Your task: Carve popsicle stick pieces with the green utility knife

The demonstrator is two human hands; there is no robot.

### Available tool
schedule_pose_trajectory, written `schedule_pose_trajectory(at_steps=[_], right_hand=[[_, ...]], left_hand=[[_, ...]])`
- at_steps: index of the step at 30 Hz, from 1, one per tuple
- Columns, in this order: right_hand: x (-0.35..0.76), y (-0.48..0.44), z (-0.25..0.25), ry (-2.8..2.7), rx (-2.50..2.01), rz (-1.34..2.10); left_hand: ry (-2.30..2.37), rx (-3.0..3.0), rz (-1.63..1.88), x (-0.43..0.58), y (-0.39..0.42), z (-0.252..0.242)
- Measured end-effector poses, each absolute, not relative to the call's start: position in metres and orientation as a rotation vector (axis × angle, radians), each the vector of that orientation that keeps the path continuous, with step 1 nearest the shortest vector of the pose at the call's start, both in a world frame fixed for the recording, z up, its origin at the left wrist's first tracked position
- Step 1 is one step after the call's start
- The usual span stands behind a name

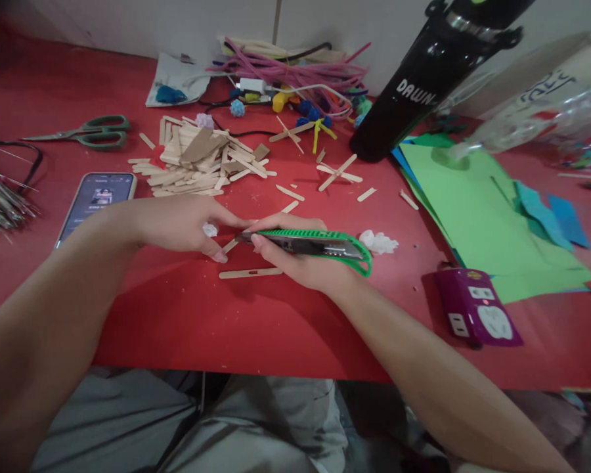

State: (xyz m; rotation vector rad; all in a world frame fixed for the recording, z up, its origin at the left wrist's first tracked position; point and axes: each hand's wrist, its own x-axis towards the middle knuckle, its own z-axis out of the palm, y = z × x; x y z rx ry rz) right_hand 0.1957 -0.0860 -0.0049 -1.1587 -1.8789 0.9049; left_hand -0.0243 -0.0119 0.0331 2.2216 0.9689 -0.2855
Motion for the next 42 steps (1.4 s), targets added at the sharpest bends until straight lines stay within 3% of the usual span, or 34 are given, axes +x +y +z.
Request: schedule_pose_trajectory(at_steps=[14,26,42], right_hand=[[0.182,-0.095,0.000,-2.030,-0.927,0.589],[0.180,-0.095,-0.002,-2.026,-0.967,0.594],[0.180,-0.095,0.001,-2.066,-0.949,0.586]], left_hand=[[0.945,2.176,-0.296,-0.019,-0.015,0.039],[1.238,2.356,-0.284,-0.018,-0.017,0.044],[1.187,2.243,-0.369,-0.018,-0.018,0.040]])
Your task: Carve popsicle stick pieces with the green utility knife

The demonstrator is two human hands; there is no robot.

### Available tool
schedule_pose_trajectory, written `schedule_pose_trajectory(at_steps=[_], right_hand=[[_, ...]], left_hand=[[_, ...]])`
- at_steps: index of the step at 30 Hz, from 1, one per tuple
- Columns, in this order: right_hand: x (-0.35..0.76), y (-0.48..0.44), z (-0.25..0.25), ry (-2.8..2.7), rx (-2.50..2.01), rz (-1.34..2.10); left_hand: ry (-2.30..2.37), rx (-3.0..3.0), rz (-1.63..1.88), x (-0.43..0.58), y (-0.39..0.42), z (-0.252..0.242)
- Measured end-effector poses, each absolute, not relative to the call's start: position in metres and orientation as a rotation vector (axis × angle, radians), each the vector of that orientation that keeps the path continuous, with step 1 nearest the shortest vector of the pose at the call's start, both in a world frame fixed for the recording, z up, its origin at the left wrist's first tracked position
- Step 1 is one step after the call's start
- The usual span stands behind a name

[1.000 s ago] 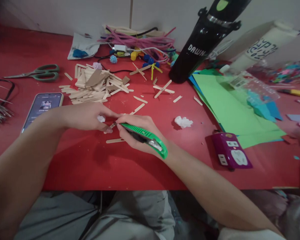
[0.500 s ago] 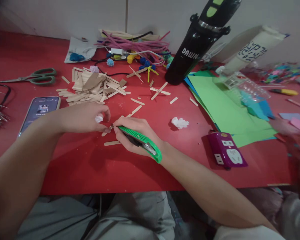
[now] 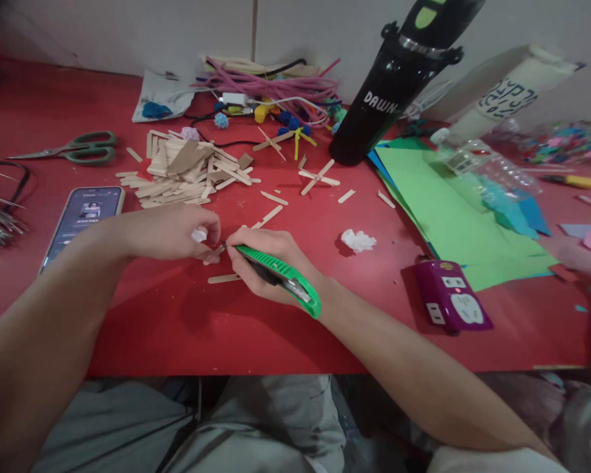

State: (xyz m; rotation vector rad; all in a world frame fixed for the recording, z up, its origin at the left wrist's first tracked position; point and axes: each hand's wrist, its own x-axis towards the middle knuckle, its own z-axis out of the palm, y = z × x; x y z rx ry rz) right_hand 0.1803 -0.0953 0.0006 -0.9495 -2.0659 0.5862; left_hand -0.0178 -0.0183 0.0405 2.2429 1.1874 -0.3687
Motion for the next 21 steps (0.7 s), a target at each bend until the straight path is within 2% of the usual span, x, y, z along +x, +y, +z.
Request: schedule_pose_trajectory(at_steps=[9,21], right_hand=[[0.178,-0.097,0.003,-2.148,-0.874,0.519],[0.179,-0.097,-0.001,-2.013,-0.953,0.621]], left_hand=[[1.299,2.185,-0.375,-0.014,-0.019,0.034],[1.239,2.165,-0.419,-0.012,-0.021,0.045]])
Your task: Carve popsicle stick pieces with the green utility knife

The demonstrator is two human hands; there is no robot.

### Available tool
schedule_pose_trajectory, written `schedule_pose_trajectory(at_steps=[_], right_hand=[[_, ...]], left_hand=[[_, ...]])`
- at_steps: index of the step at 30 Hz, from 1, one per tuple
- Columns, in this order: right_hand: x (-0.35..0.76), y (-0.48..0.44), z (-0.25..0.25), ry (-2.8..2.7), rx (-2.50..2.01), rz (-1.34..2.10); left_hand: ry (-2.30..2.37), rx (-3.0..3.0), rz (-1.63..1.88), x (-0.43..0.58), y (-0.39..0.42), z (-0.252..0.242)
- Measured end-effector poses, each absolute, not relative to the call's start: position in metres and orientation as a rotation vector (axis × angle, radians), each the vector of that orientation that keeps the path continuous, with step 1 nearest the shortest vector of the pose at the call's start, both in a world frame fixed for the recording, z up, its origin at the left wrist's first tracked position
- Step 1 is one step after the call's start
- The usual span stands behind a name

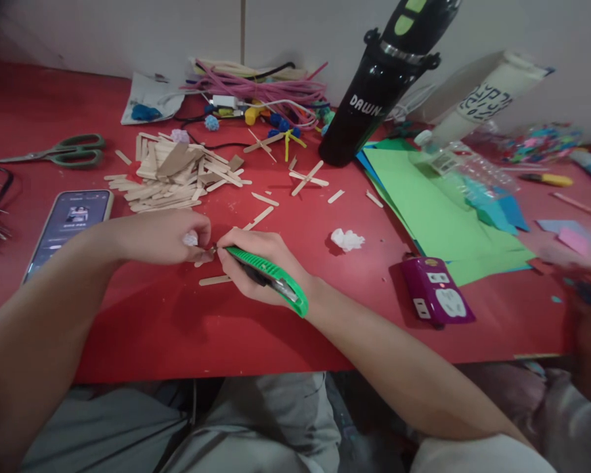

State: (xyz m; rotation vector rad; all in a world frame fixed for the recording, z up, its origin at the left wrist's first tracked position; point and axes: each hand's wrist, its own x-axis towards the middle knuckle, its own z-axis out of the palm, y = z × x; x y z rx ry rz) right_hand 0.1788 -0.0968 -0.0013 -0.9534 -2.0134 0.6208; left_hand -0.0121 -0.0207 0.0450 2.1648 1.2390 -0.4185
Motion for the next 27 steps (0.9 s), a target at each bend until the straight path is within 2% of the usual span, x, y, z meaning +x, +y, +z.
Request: schedule_pose_trajectory(at_steps=[27], right_hand=[[0.177,-0.096,0.001,-2.000,-0.899,0.663]], left_hand=[[1.400,2.312,-0.489,-0.005,-0.035,0.051]])
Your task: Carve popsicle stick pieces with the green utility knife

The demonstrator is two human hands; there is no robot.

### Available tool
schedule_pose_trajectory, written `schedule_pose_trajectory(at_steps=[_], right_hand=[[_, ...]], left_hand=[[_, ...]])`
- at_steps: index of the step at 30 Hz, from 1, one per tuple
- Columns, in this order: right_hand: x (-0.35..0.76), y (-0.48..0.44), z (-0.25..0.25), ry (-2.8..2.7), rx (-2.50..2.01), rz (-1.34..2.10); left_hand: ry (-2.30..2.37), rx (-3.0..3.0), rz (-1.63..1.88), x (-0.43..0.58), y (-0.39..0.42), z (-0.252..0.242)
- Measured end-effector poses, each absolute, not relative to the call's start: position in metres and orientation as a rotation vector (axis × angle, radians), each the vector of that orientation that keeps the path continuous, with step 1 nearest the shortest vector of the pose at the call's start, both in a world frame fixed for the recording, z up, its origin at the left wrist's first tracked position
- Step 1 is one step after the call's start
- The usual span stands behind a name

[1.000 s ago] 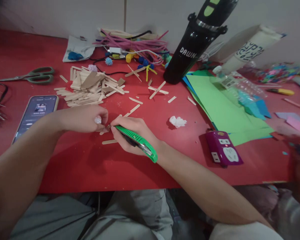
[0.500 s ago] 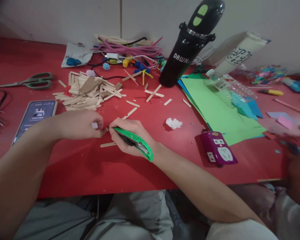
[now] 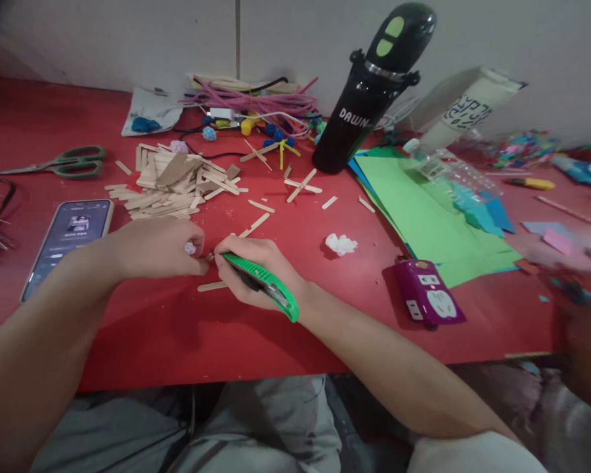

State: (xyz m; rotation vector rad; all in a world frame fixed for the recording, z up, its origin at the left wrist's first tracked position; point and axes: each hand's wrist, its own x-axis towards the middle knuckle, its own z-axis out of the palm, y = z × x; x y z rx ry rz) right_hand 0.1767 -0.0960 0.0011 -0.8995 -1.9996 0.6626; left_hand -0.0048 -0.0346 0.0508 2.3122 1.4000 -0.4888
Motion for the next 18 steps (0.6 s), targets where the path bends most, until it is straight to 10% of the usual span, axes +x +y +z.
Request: schedule_pose_trajectory(at_steps=[18], right_hand=[[0.1766,-0.0956,0.0013,-1.990,-0.877,0.657]], left_hand=[[1.357,2.286,-0.481,-0.0060,-0.0349,0.0478]])
